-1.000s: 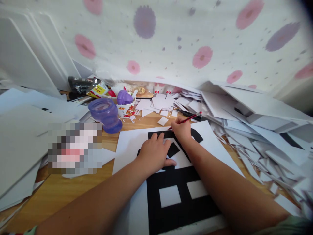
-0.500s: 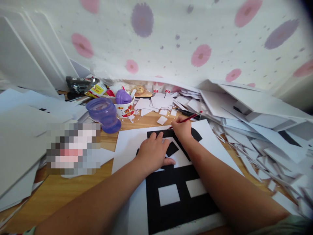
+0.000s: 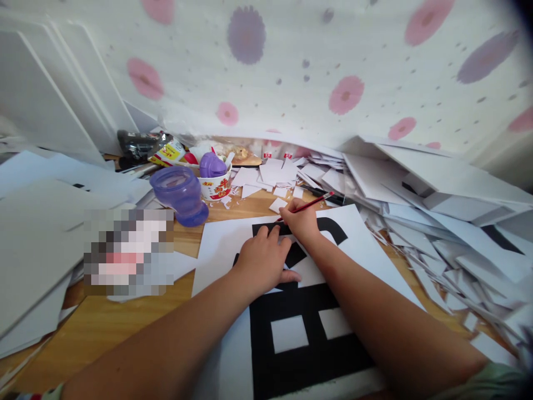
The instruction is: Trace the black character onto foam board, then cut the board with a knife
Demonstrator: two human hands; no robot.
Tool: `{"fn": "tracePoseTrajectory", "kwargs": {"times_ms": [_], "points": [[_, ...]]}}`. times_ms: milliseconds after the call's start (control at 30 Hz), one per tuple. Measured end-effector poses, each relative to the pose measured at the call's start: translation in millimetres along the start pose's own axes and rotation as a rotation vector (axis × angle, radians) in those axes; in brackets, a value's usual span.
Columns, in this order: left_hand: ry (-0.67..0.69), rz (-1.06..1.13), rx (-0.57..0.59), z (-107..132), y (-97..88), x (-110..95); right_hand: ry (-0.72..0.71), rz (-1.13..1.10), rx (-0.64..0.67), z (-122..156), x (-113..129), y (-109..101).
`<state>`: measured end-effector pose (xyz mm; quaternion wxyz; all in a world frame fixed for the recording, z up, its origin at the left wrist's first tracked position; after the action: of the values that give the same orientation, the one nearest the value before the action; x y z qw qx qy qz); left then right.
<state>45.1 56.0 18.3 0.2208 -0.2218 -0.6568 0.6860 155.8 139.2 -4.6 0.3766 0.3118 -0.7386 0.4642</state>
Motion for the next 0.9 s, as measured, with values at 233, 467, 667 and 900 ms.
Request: {"fn": "tracePoseTrajectory", "kwargs": {"times_ms": [233, 467, 667, 900], "points": [[-0.011, -0.007, 0.041, 0.1, 0.8, 0.9, 0.018, 0.031, -0.079, -1.5, -3.4, -15.0], [-0.012, 0.008, 0.045, 0.9, 0.0, 0.4, -0.004, -0.002, 0.001, 2.2, 4.2, -2.8], [-0.011, 0.012, 0.045, 0.8, 0.5, 0.0, -0.030, 0.028, -0.003, 0.9, 5.5, 1.4], [-0.013, 0.002, 0.031, 1.8, 3.3, -0.7, -0.003, 0.008, -0.033, -1.0, -0.8, -7.2]]}}
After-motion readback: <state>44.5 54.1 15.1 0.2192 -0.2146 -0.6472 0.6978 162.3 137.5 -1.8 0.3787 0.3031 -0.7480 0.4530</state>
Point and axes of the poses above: each hand's wrist, its own z-axis away from the middle knuckle, its own y-axis out of the palm, x = y × z, the point moved 8 cm from there along -z, towards the middle knuckle, and after that the axes turned 3 degrees about -y, right-handed, at the moved point
